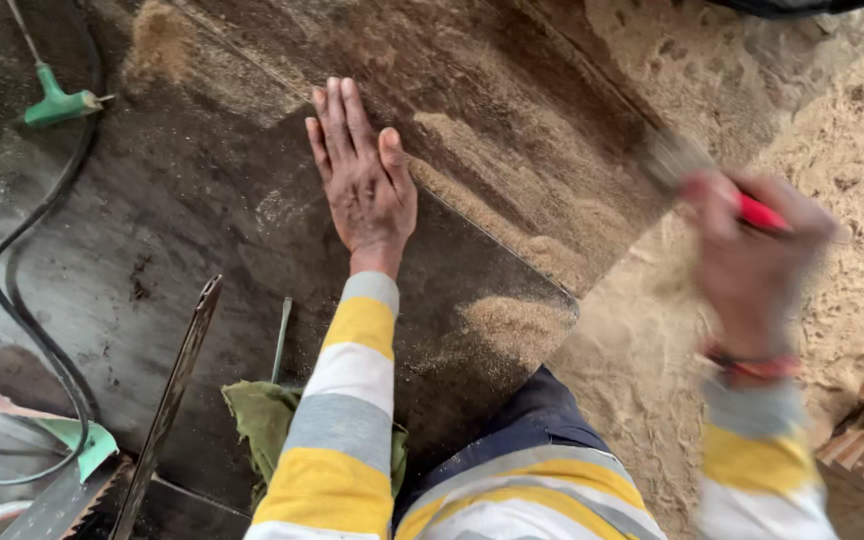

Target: The person cleans and maintains a chainsaw by using a screwdriver to tighten a screw on the guide bar, brushing away sawdust with a paintbrush, and wiping the machine with a cloth.

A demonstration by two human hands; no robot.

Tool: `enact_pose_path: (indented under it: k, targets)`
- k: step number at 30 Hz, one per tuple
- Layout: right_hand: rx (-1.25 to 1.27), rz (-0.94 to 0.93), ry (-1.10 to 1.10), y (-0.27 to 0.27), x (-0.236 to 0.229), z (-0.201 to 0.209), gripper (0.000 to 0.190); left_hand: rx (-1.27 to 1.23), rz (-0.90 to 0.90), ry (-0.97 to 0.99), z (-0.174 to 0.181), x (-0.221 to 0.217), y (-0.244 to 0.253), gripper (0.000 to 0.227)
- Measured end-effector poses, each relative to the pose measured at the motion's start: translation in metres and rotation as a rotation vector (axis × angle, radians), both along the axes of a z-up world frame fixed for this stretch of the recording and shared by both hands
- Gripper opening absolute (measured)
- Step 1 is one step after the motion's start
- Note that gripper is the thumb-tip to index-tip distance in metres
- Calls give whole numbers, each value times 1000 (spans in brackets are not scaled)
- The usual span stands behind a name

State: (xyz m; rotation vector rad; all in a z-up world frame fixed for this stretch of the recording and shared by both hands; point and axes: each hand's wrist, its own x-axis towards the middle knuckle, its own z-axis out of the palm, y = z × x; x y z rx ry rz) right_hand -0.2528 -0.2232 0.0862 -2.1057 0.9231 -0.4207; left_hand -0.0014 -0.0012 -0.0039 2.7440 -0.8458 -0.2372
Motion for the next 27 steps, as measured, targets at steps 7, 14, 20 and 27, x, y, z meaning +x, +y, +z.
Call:
enact_pose_path:
  k: [7, 14, 20, 27]
  targets:
    - [41, 2, -215, 20, 136, -77, 14, -11, 8, 2, 3, 5, -2, 66]
    - [136, -205, 346, -32, -60, -7, 19, -16, -1, -27, 0, 4, -3, 64]
    - [205, -1, -244, -4, 74, -40, 20, -79, 4, -31, 0, 1, -4, 65]
    - [-19, 105, -89, 6, 66, -57, 17, -39, -5, -11, -9, 5, 1, 63]
